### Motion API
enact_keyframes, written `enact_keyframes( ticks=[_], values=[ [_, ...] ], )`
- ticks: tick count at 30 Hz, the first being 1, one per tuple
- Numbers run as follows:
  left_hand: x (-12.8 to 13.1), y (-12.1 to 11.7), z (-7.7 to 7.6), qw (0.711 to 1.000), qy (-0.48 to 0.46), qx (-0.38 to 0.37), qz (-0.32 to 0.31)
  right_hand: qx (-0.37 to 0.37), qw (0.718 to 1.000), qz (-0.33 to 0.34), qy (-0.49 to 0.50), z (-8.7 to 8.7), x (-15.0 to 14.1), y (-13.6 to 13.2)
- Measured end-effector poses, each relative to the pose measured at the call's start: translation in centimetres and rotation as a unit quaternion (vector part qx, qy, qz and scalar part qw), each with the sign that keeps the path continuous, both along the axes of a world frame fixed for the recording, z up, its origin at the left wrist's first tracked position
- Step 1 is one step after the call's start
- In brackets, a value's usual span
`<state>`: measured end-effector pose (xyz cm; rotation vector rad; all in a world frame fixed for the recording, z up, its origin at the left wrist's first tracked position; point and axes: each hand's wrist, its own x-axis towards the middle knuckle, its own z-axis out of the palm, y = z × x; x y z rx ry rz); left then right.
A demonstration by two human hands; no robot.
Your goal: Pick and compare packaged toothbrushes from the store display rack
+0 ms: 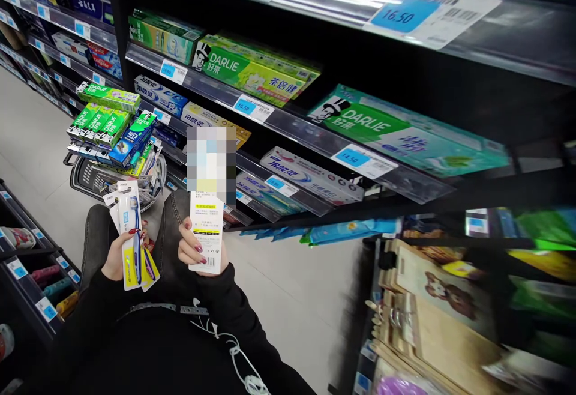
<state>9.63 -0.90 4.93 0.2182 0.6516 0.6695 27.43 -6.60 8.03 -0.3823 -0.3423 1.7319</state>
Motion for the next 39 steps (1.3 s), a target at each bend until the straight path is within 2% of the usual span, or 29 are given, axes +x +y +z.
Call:
enact_keyframes(
  ticks=[4, 6, 7, 8, 9, 11, 12, 14, 16, 17, 19, 22, 25, 29, 31, 34, 36, 39],
  values=[
    [0.0, 0.1, 0.0, 1.000, -0.001, 0.002, 0.002, -0.009, 0.998, -0.011, -0.064, -0.4, 0.1, 0.0],
    [-0.3, 0.2, -0.2, 1.000, -0.002, 0.004, 0.009, -0.016, 0.980, -0.032, -0.194, -1.0, 0.5, 0.1],
    [-0.6, 0.3, -0.3, 1.000, 0.000, 0.005, 0.020, -0.015, 0.954, -0.046, -0.296, -1.4, 0.7, 0.1],
    [-0.9, 0.5, -0.5, 0.999, 0.003, 0.005, 0.039, -0.011, 0.908, -0.060, -0.415, -2.0, 1.0, 0.1],
    [-1.4, 0.7, -0.7, 0.998, 0.005, 0.006, 0.063, -0.001, 0.842, -0.066, -0.536, -2.6, 1.2, 0.1],
    [-2.8, 1.3, -1.2, 0.992, 0.007, 0.014, 0.124, 0.026, 0.678, -0.041, -0.734, -4.2, 1.6, 0.4],
    [-3.7, 1.7, -1.4, 0.988, 0.009, 0.021, 0.153, 0.039, 0.602, -0.010, -0.797, -5.0, 1.5, 0.7],
    [-5.6, 2.4, -1.7, 0.979, 0.015, 0.039, 0.199, 0.068, 0.485, 0.071, -0.869, -6.6, 1.0, 2.0],
    [-7.6, 3.1, -1.9, 0.971, 0.021, 0.052, 0.232, 0.096, 0.396, 0.144, -0.902, -8.3, -0.5, 4.2],
    [-8.5, 3.3, -1.9, 0.967, 0.021, 0.057, 0.246, 0.109, 0.363, 0.169, -0.910, -9.2, -1.5, 5.5],
    [-10.0, 3.5, -1.9, 0.960, 0.019, 0.065, 0.270, 0.130, 0.324, 0.195, -0.917, -10.9, -3.9, 8.7],
    [-11.3, 3.4, -1.8, 0.952, 0.026, 0.072, 0.296, 0.160, 0.308, 0.205, -0.915, -13.0, -8.0, 13.8],
    [-11.9, 2.9, -2.0, 0.949, 0.030, 0.066, 0.306, 0.178, 0.299, 0.210, -0.914, -14.3, -11.6, 18.3],
    [-12.0, 2.4, -2.3, 0.948, 0.023, 0.039, 0.315, 0.157, 0.296, 0.195, -0.922, -15.0, -13.9, 21.6],
    [-11.9, 2.4, -2.5, 0.948, 0.015, 0.025, 0.317, 0.146, 0.305, 0.194, -0.921, -15.2, -13.9, 21.6],
    [-11.4, 2.7, -2.7, 0.952, 0.019, 0.010, 0.305, 0.145, 0.338, 0.211, -0.906, -15.1, -12.8, 19.4],
    [-10.8, 3.0, -2.9, 0.955, 0.040, 0.006, 0.293, 0.156, 0.380, 0.225, -0.884, -14.4, -11.7, 16.7],
    [-9.5, 3.4, -2.9, 0.960, 0.082, 0.006, 0.267, 0.181, 0.458, 0.233, -0.838, -12.3, -10.0, 11.8]
  ],
)
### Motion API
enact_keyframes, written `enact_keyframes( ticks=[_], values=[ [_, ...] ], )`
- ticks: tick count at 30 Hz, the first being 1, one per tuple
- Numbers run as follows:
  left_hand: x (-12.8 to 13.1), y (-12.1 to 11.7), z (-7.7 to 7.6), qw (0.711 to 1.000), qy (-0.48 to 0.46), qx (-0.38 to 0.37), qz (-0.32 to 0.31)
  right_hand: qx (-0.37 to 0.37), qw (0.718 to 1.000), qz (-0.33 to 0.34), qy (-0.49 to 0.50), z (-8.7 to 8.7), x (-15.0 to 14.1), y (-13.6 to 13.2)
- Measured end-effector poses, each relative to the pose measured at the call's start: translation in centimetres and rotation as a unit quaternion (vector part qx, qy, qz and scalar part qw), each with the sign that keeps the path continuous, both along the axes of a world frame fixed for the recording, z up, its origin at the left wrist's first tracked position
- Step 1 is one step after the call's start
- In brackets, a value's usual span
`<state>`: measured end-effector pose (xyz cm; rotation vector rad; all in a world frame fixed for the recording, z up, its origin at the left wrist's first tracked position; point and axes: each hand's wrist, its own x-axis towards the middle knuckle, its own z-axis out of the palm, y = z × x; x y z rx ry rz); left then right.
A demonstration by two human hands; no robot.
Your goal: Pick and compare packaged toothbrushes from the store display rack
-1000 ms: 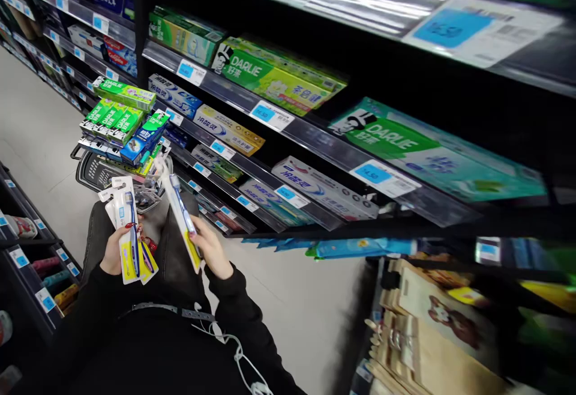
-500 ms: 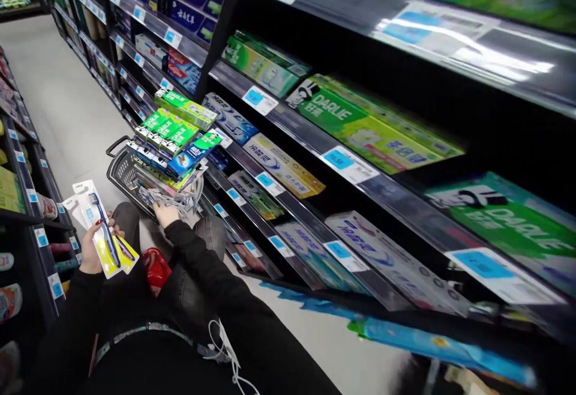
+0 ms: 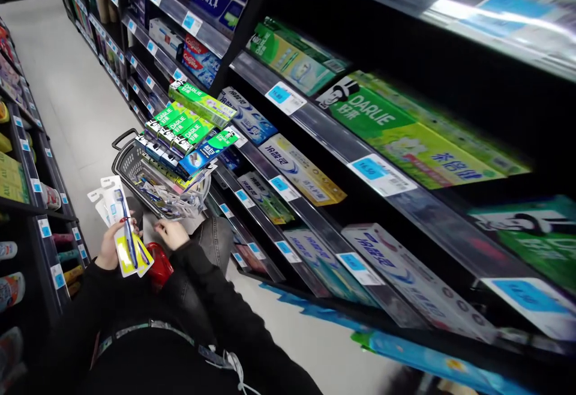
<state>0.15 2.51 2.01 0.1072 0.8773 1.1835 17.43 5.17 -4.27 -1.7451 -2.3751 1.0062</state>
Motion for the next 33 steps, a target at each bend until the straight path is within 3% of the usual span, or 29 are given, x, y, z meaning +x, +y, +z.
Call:
enact_keyframes(
  ticks=[3, 6, 10, 15, 19, 24, 29, 33],
  values=[
    [1.8, 0.1, 0.3, 0.998, 0.050, 0.000, -0.027, -0.009, 0.993, -0.035, 0.113, 2.8, 1.1, -4.8],
    [4.0, 0.0, 0.9, 0.995, 0.085, 0.007, -0.050, 0.048, 0.963, -0.142, 0.223, 5.2, 1.5, -8.5],
    [7.3, -0.7, 1.7, 0.991, 0.095, 0.018, -0.090, 0.167, 0.940, -0.232, 0.185, 6.9, 1.5, -10.9],
    [10.9, -2.1, 2.3, 0.984, 0.113, 0.031, -0.134, 0.207, 0.923, -0.287, 0.154, 6.9, 2.0, -11.5],
    [12.3, -2.9, 2.9, 0.978, 0.109, 0.067, -0.164, 0.220, 0.916, -0.316, 0.112, 7.1, 2.8, -11.7],
    [13.0, -3.5, 3.4, 0.972, 0.095, 0.098, -0.193, 0.201, 0.913, -0.344, 0.083, 8.0, 3.3, -11.9],
    [13.2, -3.7, 4.0, 0.973, 0.080, 0.074, -0.203, 0.229, 0.897, -0.374, 0.060, 8.3, 3.9, -11.8],
    [12.6, -3.8, 4.3, 0.973, 0.076, 0.067, -0.208, 0.236, 0.886, -0.386, 0.101, 8.4, 5.3, -11.5]
  ],
)
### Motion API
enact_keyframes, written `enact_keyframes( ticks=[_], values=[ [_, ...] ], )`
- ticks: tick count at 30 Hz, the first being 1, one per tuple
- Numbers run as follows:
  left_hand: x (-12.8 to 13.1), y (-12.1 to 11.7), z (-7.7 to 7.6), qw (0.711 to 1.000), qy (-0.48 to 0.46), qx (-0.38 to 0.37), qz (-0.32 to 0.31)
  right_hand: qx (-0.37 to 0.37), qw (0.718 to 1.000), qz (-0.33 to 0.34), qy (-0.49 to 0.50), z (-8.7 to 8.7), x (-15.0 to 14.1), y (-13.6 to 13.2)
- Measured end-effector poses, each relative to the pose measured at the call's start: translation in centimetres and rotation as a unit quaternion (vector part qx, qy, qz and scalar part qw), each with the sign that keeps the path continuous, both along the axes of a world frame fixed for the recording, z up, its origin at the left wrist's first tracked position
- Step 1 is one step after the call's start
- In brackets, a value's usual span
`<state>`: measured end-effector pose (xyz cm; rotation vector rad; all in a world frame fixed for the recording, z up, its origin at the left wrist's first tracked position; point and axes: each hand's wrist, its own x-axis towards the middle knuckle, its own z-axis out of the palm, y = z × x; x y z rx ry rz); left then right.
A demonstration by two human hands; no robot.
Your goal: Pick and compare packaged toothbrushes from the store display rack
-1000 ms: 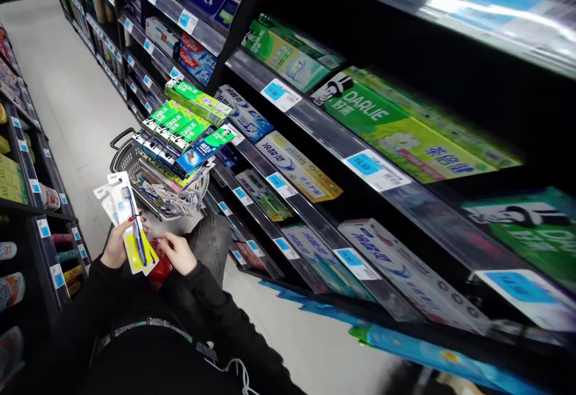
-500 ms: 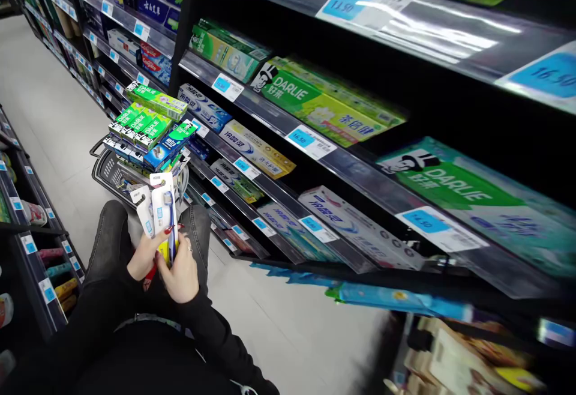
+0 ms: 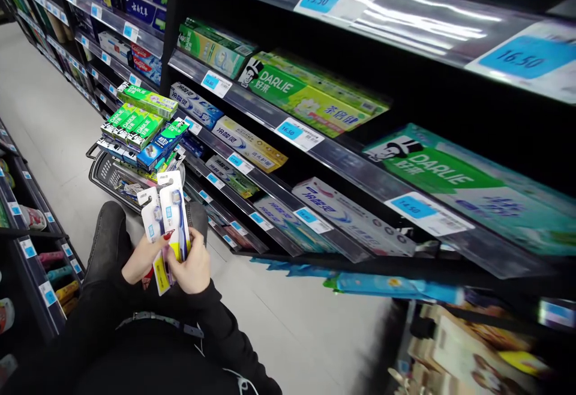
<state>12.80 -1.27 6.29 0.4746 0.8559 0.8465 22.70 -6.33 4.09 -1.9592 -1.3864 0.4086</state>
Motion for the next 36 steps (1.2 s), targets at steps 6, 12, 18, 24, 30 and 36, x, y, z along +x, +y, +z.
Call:
enact_keyframes(
  ticks=[6, 12, 18, 24, 30, 36],
  values=[
    [-0.1, -0.5, 0.7, 1.000, 0.003, 0.007, -0.010, 0.033, 0.999, 0.038, 0.001, 0.1, 1.7, 0.6],
    [-0.4, -0.2, 1.8, 0.998, -0.005, -0.023, -0.053, 0.040, 0.987, 0.003, 0.154, 0.4, 2.5, 1.2],
    [-2.4, 0.6, 2.0, 0.995, -0.044, -0.001, -0.087, -0.005, 0.820, 0.081, 0.567, 1.2, 4.6, 1.1],
    [-3.9, 1.5, 2.2, 0.999, -0.001, -0.006, -0.033, -0.058, 0.792, 0.060, 0.605, 0.6, 5.0, 0.9],
    [-4.7, 1.7, 1.9, 1.000, 0.018, -0.005, -0.016, -0.046, 0.829, 0.105, 0.548, 2.2, 4.6, 1.4],
    [-7.2, 2.5, 1.5, 0.998, 0.032, 0.019, 0.045, -0.103, 0.976, 0.112, 0.159, 0.9, 5.7, 1.5]
  ],
)
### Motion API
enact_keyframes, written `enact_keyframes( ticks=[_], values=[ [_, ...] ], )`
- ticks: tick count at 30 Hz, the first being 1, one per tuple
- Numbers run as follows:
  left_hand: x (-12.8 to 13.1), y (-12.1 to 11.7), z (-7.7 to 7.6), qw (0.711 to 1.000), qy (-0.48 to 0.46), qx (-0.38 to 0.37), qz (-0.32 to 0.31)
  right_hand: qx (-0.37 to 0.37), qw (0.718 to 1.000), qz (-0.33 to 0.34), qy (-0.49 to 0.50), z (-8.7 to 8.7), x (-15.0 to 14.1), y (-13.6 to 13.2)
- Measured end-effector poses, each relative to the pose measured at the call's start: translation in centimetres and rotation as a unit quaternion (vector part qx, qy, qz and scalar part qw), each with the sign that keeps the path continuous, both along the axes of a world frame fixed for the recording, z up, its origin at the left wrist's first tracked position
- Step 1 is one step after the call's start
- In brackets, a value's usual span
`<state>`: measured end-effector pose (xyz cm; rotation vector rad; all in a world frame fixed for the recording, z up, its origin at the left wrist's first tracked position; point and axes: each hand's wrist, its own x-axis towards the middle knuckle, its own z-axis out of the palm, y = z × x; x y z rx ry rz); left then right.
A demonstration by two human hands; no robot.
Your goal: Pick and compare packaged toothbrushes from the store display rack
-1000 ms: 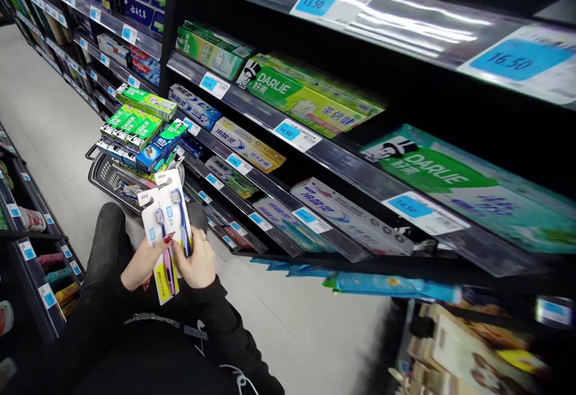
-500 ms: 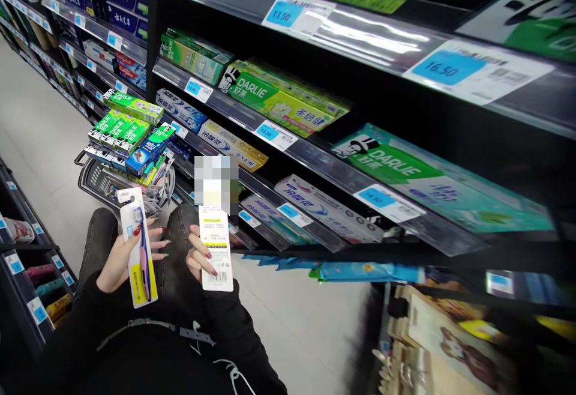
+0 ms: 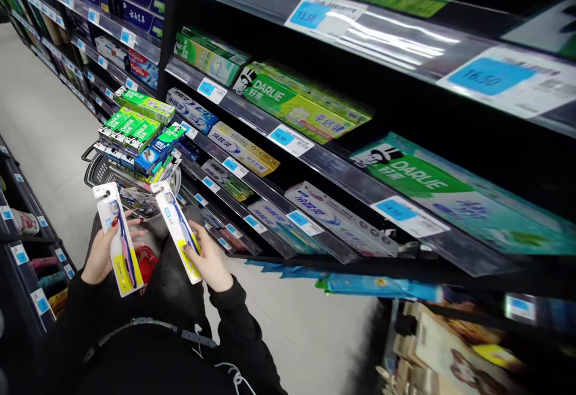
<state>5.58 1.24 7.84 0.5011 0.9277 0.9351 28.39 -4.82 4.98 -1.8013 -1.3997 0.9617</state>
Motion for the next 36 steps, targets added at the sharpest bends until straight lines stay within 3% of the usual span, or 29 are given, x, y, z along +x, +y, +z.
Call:
enact_keyframes(
  ticks=[6, 12, 17, 21, 24, 27, 30, 32, 36],
  values=[
    [-4.8, 1.2, -0.6, 0.992, 0.034, 0.013, 0.120, -0.003, 0.972, 0.146, -0.184, -3.6, -2.2, 3.0],
    [-7.5, 1.2, -1.6, 0.984, 0.036, 0.016, 0.172, -0.027, 0.931, 0.240, -0.275, -6.8, -9.8, 12.0],
    [-7.4, 0.7, -1.9, 0.984, 0.028, -0.004, 0.175, -0.012, 0.921, 0.254, -0.295, -7.4, -16.5, 20.3],
    [-7.2, 0.5, -1.8, 0.982, 0.020, -0.007, 0.185, 0.002, 0.926, 0.261, -0.273, -6.9, -19.3, 22.7],
    [-7.1, 0.5, -2.0, 0.981, 0.011, -0.010, 0.196, 0.008, 0.929, 0.297, -0.220, -6.0, -18.9, 20.4],
    [-6.6, 0.9, -2.4, 0.979, 0.002, -0.003, 0.204, 0.021, 0.938, 0.315, -0.147, -4.1, -16.4, 15.0],
    [-5.0, 1.5, -2.6, 0.978, -0.013, 0.012, 0.207, 0.060, 0.964, 0.259, 0.013, -1.7, -13.5, 8.6],
    [-3.2, 1.8, -2.5, 0.977, -0.021, 0.007, 0.212, 0.071, 0.967, 0.236, 0.064, -0.7, -12.2, 5.1],
    [1.4, 1.8, -1.6, 0.981, -0.012, -0.005, 0.194, 0.059, 0.983, 0.152, 0.084, -0.8, -10.7, 2.0]
  ],
)
